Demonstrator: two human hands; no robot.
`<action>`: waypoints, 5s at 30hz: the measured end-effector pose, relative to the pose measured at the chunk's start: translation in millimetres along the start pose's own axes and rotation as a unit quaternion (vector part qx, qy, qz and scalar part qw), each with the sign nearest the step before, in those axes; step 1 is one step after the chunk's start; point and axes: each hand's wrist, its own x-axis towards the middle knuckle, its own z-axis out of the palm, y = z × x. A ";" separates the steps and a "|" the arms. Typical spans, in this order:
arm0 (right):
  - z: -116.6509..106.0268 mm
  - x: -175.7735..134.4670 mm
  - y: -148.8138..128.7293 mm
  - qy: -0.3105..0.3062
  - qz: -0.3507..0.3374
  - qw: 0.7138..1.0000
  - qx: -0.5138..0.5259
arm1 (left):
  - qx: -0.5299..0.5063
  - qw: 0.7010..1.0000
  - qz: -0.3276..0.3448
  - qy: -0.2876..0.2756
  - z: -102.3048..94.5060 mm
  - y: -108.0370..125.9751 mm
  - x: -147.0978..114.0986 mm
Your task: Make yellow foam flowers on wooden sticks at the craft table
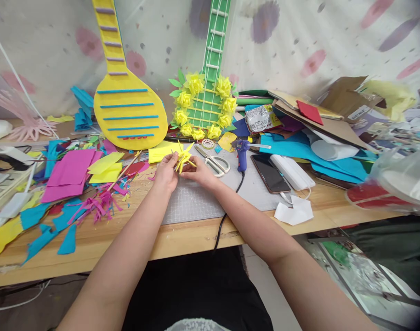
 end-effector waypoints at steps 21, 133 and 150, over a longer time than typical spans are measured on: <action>-4.1 3.3 0.4 0.040 0.007 0.997 -0.071 | 0.041 0.997 -0.054 -0.033 3.3 2.5 -7.9; -22.8 8.2 -13.8 0.206 0.070 0.964 0.155 | 0.257 0.963 -0.014 -0.077 3.2 -4.5 -17.2; -14.4 -15.0 -22.4 -0.057 0.093 0.991 0.072 | 0.105 0.994 -0.028 0.024 -1.5 5.8 -5.5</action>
